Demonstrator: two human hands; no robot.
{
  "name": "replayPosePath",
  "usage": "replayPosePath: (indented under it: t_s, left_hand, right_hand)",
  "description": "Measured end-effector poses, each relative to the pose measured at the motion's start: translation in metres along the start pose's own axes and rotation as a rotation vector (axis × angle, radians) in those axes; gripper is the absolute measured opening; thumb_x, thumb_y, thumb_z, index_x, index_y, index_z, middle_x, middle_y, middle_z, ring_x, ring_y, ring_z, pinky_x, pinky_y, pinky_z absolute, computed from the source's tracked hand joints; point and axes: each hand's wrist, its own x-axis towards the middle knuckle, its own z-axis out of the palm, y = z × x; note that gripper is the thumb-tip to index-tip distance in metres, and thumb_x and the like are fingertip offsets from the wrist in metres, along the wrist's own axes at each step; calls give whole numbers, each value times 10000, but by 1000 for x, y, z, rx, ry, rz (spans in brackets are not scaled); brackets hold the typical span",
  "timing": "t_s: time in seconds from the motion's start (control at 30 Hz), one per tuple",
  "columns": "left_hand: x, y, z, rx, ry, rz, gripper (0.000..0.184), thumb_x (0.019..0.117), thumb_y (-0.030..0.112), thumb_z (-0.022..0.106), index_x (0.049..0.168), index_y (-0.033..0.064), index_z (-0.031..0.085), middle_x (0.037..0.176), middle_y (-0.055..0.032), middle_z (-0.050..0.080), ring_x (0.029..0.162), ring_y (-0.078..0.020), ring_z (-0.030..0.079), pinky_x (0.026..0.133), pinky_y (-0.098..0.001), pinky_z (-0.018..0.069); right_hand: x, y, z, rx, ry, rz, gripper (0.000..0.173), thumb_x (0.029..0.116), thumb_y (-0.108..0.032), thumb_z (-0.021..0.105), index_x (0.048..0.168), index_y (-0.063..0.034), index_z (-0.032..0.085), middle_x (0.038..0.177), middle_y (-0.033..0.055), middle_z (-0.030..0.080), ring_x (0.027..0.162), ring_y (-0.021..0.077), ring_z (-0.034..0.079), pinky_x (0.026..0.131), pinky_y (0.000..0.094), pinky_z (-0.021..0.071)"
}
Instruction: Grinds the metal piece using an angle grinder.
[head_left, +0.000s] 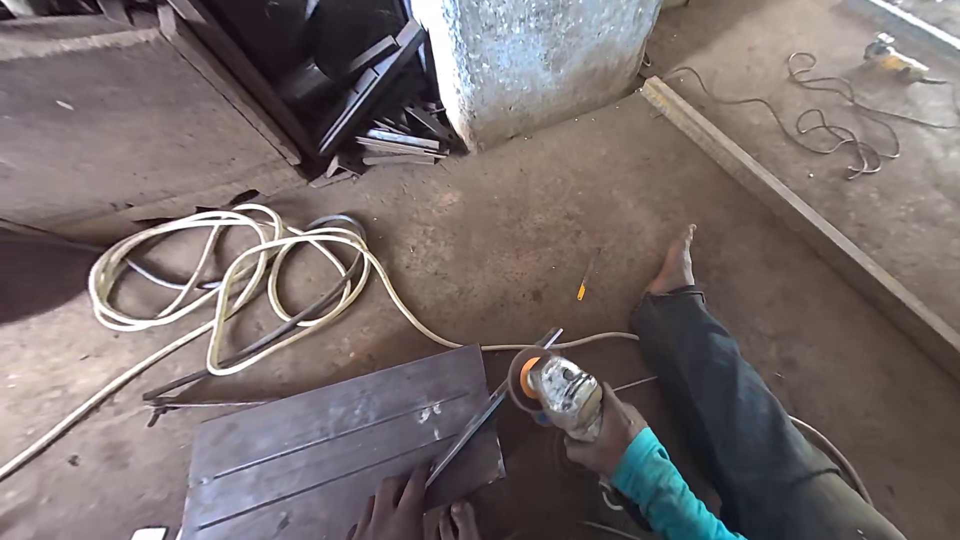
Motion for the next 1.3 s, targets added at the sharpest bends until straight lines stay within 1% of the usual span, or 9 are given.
replayPosePath:
  t_s: [0.17, 0.27, 0.4, 0.7, 0.87, 0.97, 1.03, 1.17, 1.3]
  left_hand:
    - [0, -1, 1, 21, -31, 4, 353, 954, 43, 612, 1286, 114, 707, 1094, -255, 699, 950, -478, 705, 700, -593, 584]
    - [-1, 1, -1, 9, -20, 4, 333, 963, 59, 615, 1276, 117, 711, 1085, -247, 703, 942, -482, 704, 700, -599, 583]
    - [-1, 0, 1, 8, 35, 25, 324, 945, 43, 636, 1244, 128, 729, 1030, -239, 707, 888, -466, 713, 661, -592, 581]
    - [-3, -4, 4, 62, 32, 42, 381, 919, 24, 645, 1271, 154, 714, 1053, -226, 701, 897, -461, 711, 634, -573, 583]
    - [-2, -7, 10, 73, 105, 49, 384, 878, 0, 697, 1220, 169, 740, 1000, -207, 707, 835, -432, 719, 593, -552, 581]
    - [-2, -7, 12, 70, 148, 68, 355, 880, 2, 678, 1193, 153, 750, 977, -206, 706, 797, -425, 720, 560, -536, 576]
    - [-1, -7, 11, 64, 147, 72, 343, 889, 13, 673, 1196, 147, 745, 987, -202, 708, 809, -429, 721, 569, -539, 578]
    - [0, -5, 8, 71, 115, 62, 339, 894, -4, 674, 1191, 141, 750, 978, -214, 706, 815, -439, 719, 576, -554, 576]
    - [0, -3, 5, 102, 61, 39, 355, 907, 18, 675, 1229, 155, 733, 1013, -213, 707, 868, -441, 719, 608, -550, 583]
  right_hand:
    - [22, 9, -20, 44, 141, 93, 1018, 678, -522, 874, 1472, -34, 464, 1192, 156, 724, 1117, 297, 707, 991, 508, 551]
    - [7, 4, -6, 21, 58, 31, 1042, 664, -489, 882, 1499, -48, 441, 1192, 149, 726, 1114, 295, 709, 984, 512, 559]
    - [-13, -8, 12, -55, -84, -59, 1066, 670, -526, 854, 1527, -73, 410, 1192, 140, 727, 1100, 292, 714, 956, 516, 569]
    - [23, 12, -16, 55, 180, 82, 996, 675, -473, 894, 1457, -16, 479, 1174, 167, 725, 1099, 307, 709, 985, 518, 551]
    - [-14, -9, 21, -53, -8, -56, 1100, 653, -507, 886, 1532, -48, 409, 1176, 151, 737, 1082, 306, 725, 952, 519, 577]
    - [-33, -26, 37, -141, -206, -155, 1083, 699, -523, 859, 1555, -64, 379, 1284, 167, 694, 1125, 330, 707, 965, 544, 566]
    - [-35, -29, 42, -165, -256, -200, 1059, 713, -541, 840, 1543, -57, 395, 1330, 171, 667, 1152, 326, 695, 971, 535, 562]
    - [-20, -15, 26, -85, -97, -114, 1091, 675, -530, 860, 1541, -57, 393, 1223, 143, 719, 1103, 294, 715, 959, 514, 573]
    - [12, 6, -4, 41, 122, 52, 979, 679, -482, 888, 1449, -28, 488, 1144, 161, 733, 1072, 309, 718, 962, 522, 563]
